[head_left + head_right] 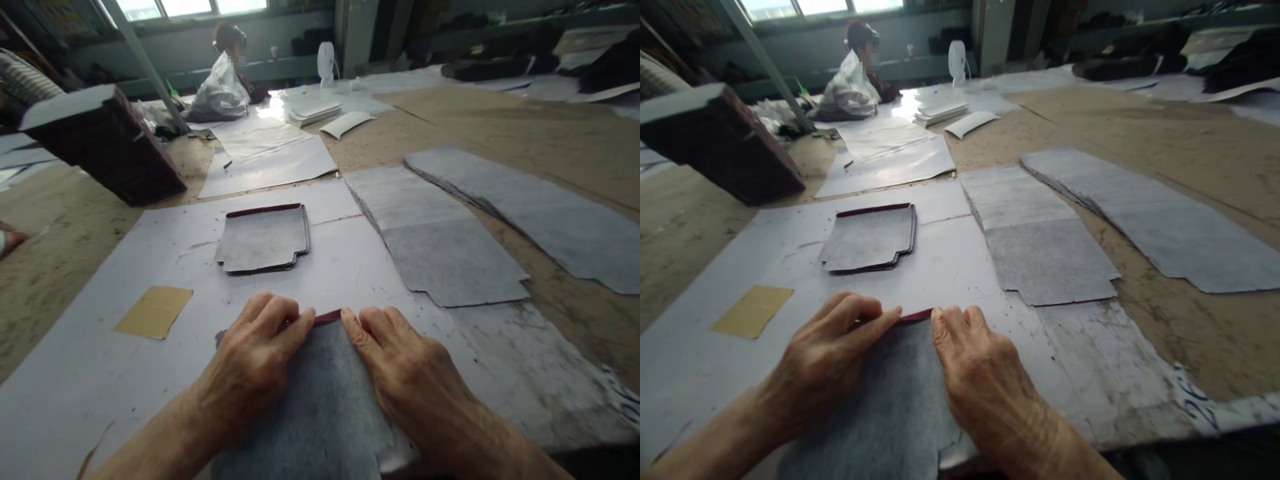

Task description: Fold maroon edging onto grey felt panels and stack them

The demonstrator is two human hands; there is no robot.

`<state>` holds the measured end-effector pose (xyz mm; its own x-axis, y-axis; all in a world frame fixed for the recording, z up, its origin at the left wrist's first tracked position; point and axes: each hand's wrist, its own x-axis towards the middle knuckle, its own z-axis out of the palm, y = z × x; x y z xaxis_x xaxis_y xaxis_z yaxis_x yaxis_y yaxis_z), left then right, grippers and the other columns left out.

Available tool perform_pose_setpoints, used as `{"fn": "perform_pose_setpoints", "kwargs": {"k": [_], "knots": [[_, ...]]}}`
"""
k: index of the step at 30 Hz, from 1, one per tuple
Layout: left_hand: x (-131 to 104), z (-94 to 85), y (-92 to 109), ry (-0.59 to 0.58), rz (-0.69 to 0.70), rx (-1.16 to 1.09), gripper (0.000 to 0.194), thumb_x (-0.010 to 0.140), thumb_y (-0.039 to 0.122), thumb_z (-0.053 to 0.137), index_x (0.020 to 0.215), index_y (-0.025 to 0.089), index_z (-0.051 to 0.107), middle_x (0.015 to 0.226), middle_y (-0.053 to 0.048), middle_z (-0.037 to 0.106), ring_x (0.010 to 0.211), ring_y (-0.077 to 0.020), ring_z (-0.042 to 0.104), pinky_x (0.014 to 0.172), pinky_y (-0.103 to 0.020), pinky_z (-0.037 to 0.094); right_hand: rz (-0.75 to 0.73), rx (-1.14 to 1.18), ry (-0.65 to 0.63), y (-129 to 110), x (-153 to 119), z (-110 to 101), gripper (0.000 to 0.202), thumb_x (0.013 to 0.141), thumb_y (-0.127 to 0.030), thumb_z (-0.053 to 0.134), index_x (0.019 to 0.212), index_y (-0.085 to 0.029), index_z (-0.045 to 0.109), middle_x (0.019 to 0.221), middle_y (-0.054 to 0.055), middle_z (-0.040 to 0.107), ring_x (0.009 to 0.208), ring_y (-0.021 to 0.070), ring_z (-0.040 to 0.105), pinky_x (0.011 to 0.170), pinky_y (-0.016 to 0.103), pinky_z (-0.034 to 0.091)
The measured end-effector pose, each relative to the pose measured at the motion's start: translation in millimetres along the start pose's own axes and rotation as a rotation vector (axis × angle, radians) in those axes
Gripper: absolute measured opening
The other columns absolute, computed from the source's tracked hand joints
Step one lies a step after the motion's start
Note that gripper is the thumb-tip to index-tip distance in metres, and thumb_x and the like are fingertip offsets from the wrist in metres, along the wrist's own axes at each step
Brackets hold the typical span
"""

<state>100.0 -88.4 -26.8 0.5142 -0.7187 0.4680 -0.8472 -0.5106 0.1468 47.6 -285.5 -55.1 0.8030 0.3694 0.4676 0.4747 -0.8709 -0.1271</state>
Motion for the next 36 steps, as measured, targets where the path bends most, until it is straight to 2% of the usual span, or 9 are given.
{"fn": "perform_pose_setpoints", "kwargs": {"k": [6,13,18,22,25,27,30,32,36], "knots": [[-20,-5.1,-12,-0.009,0.060,-0.047,0.031,0.084,-0.001,0.041,0.111,0.006,0.054,0.089,-0.008,0.050,0.080,-0.0150,0.043,0.068,-0.028,0.048,-0.060,-0.076,0.067,-1,2,0,0.035,0.082,-0.003,0.033,0.105,0.000,0.059,0.089,0.014,0.060,0.077,0.0215,0.051,0.055,0.032,0.051],[-19,-0.6,-15,-0.023,0.086,-0.001,0.028,0.086,0.002,0.037,0.109,0.003,0.053,0.089,-0.010,0.050,0.080,-0.0168,0.043,0.067,-0.032,0.050,-0.142,-0.074,0.039,-1,3,-1,0.033,0.084,-0.001,0.036,0.109,-0.001,0.057,0.120,0.010,0.055,0.109,0.0276,0.045,0.082,0.041,0.044],[-18,-0.4,-15,-0.075,0.082,0.035,0.028,0.088,0.007,0.035,0.108,0.003,0.053,0.086,-0.010,0.050,0.079,-0.0178,0.043,0.067,-0.035,0.050,-0.200,-0.090,-0.007,-4,7,-4,0.035,0.084,0.001,0.032,0.108,0.000,0.058,0.117,0.010,0.057,0.111,0.0281,0.044,0.085,0.043,0.041],[-19,1.3,-15,-0.122,0.086,0.049,0.027,0.088,0.008,0.035,0.108,0.005,0.053,0.086,-0.010,0.050,0.079,-0.0186,0.043,0.068,-0.036,0.048,-0.214,-0.004,-0.041,3,10,-7,0.039,0.084,0.000,0.027,0.111,0.000,0.056,0.110,0.010,0.060,0.102,0.0234,0.049,0.084,0.042,0.044],[-18,1.1,-15,-0.120,0.082,0.047,0.027,0.088,0.008,0.034,0.106,0.005,0.054,0.084,-0.009,0.050,0.078,-0.0186,0.042,0.067,-0.036,0.047,-0.098,0.246,-0.067,25,9,-11,0.034,0.086,-0.007,0.035,0.110,-0.011,0.059,0.108,0.004,0.062,0.101,0.0188,0.052,0.084,0.037,0.047],[-17,0.3,-15,-0.119,0.082,0.048,0.027,0.088,0.008,0.034,0.105,0.004,0.054,0.083,-0.009,0.050,0.077,-0.0187,0.041,0.067,-0.036,0.047,0.122,0.407,-0.056,41,9,-14,0.024,0.085,-0.013,0.046,0.099,-0.019,0.065,0.103,0.000,0.065,0.096,0.0152,0.057,0.083,0.031,0.049],[-16,-0.3,-15,-0.132,0.084,0.058,0.026,0.087,0.008,0.034,0.103,0.003,0.055,0.083,-0.010,0.049,0.077,-0.0191,0.041,0.067,-0.037,0.046,0.386,0.430,0.095,45,16,-15,0.015,0.080,-0.014,0.055,0.086,-0.022,0.067,0.094,-0.001,0.067,0.086,0.0138,0.061,0.079,0.028,0.050],[-15,0.0,-14,-0.130,0.094,0.069,0.026,0.087,0.008,0.034,0.102,0.003,0.055,0.083,-0.010,0.049,0.077,-0.0194,0.041,0.066,-0.037,0.046,0.296,0.363,0.169,29,25,-11,0.018,0.080,-0.012,0.053,0.088,-0.020,0.067,0.093,0.001,0.066,0.087,0.0143,0.060,0.080,0.029,0.050],[-14,1.4,-11,-0.100,0.066,0.053,0.024,0.088,0.011,0.033,0.087,0.008,0.057,0.080,-0.008,0.049,0.074,-0.0188,0.040,0.064,-0.035,0.045,-0.069,0.197,0.115,-18,41,5,0.026,0.083,-0.007,0.040,0.088,-0.011,0.066,0.077,0.007,0.061,0.073,0.0177,0.053,0.065,0.032,0.051]]}}
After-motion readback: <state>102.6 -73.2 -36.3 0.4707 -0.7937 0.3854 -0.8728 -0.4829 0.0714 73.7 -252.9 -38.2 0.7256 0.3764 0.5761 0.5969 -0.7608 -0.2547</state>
